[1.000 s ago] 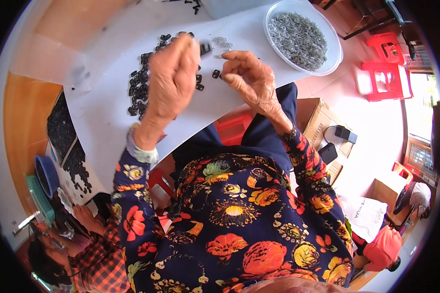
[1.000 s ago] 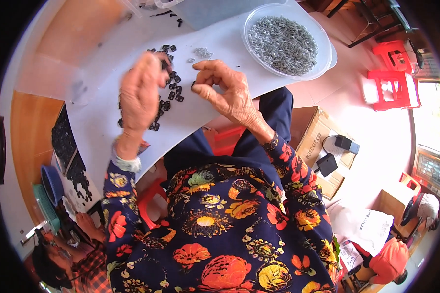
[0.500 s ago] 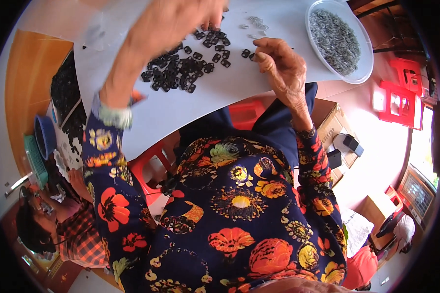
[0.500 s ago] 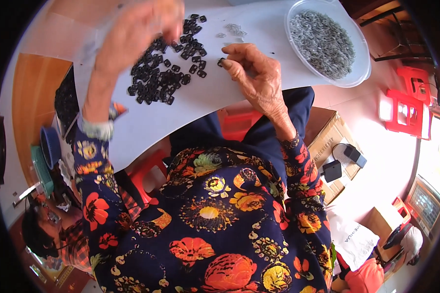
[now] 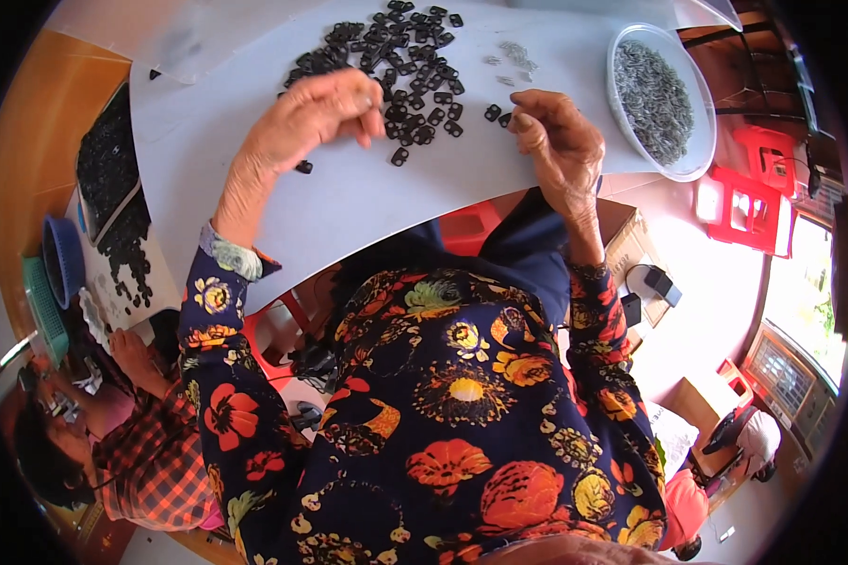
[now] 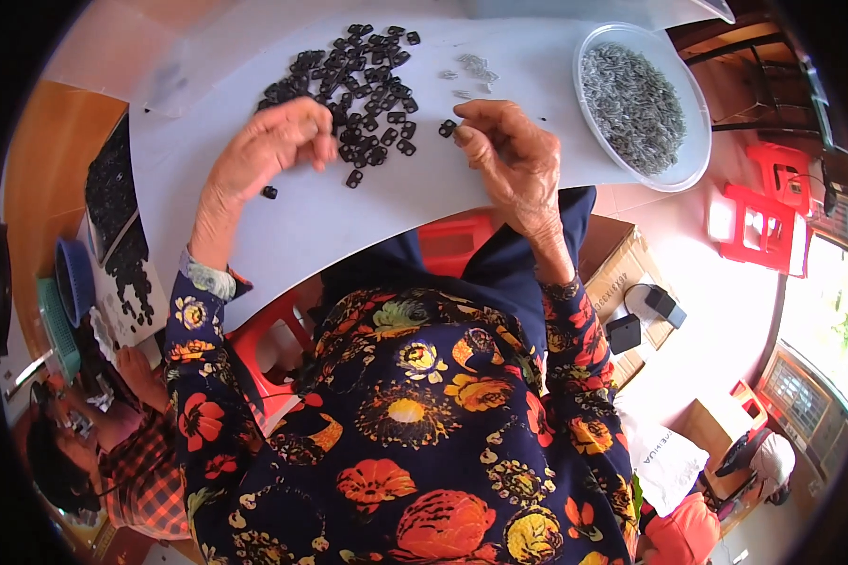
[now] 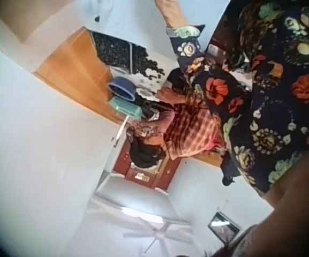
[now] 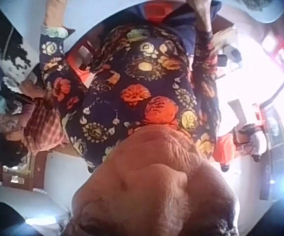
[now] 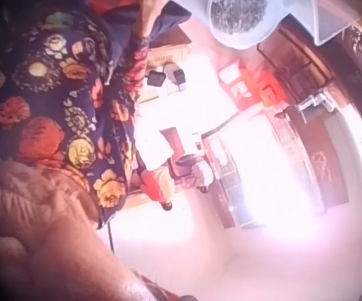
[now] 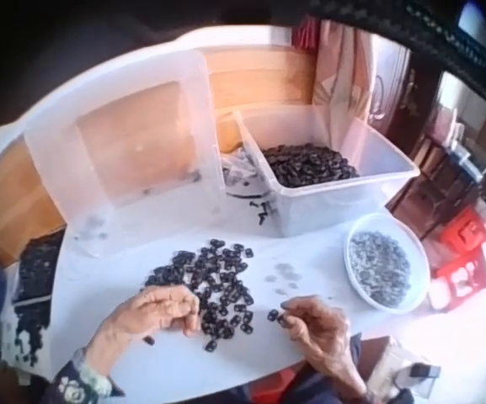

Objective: The person assembles small plastic components by inserting metal pins into the plastic pieces by hand.

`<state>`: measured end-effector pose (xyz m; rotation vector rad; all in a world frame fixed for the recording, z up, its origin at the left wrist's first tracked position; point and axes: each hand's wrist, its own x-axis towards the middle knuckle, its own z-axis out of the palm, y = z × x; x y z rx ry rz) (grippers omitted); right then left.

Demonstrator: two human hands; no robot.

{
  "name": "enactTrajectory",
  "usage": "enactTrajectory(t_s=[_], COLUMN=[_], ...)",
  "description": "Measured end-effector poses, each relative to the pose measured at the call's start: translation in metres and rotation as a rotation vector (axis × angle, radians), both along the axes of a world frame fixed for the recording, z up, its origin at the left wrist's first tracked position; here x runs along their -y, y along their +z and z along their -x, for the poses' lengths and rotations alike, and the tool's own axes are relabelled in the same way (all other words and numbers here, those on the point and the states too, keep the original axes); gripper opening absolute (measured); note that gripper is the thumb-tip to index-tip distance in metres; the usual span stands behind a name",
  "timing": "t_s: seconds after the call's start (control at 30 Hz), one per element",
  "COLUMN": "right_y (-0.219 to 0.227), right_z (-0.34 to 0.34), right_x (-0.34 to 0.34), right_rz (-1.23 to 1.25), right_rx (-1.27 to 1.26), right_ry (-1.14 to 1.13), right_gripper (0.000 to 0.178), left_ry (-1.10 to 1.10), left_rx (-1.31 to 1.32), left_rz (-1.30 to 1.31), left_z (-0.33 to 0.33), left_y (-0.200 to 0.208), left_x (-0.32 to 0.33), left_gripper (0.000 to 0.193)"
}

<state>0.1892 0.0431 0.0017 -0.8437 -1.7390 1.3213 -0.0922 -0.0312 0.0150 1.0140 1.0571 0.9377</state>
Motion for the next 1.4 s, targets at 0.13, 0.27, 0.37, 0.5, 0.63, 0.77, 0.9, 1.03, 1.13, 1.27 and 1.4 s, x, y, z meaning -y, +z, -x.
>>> enactTrajectory(t_s=[0.13,0.27,0.37,0.5,0.63,0.77,0.9,1.03,1.13,1.27,1.4], right_y=[-0.001,-0.006,-0.005,-0.001,0.0,-0.002,-0.001,-0.001,-0.001,-0.001,-0.001], right_z=[-0.001,0.001,0.0,0.0,-0.003,-0.001,0.001,0.001,-0.001,-0.001,0.0], right_x=[-0.001,-0.002,-0.002,-0.001,-0.002,-0.003,-0.003,-0.003,-0.003,-0.004,-0.004], right_rz=[-0.003,0.002,-0.033,-0.014,0.01,-0.032,-0.071,-0.051,-0.071,-0.086,-0.099], right_rx=[0.027,0.03,0.045,0.045,0.03,0.029,0.052,0.021,0.042,0.047,0.04], right_ry=[-0.002,-0.031,-0.046,-0.038,-0.019,-0.018,-0.033,-0.017,-0.03,-0.025,-0.015], right_gripper=[0.019,0.016,0.015,0.015,0.014,0.013,0.012,0.013,0.013,0.013,0.013], left_ry=[0.204,0.085,0.003,-0.038,0.16,0.17,0.043,0.11,0.158,0.093,0.023], left_rx=[-0.194,-0.936,-1.084,-1.364,-1.387,-1.291,-1.386,-1.371,-1.356,-1.327,-1.376], left_rz=[-0.243,-0.945,-1.043,-1.103,-1.136,-1.057,-1.035,-0.991,-0.922,-0.843,-0.873], left_z=[-0.02,-0.078,-0.09,-0.07,-0.043,-0.049,-0.049,-0.008,0.016,0.005,0.0], left_y=[0.007,0.011,-0.01,-0.016,-0.005,0.017,-0.002,0.001,-0.003,0.006,0.007], left_x=[-0.022,-0.026,-0.026,-0.042,-0.061,-0.092,-0.114,-0.104,-0.089,-0.077,-0.068], left_gripper=[0.018,0.022,0.027,0.026,0.023,0.018,0.013,0.012,0.014,0.014,0.016])
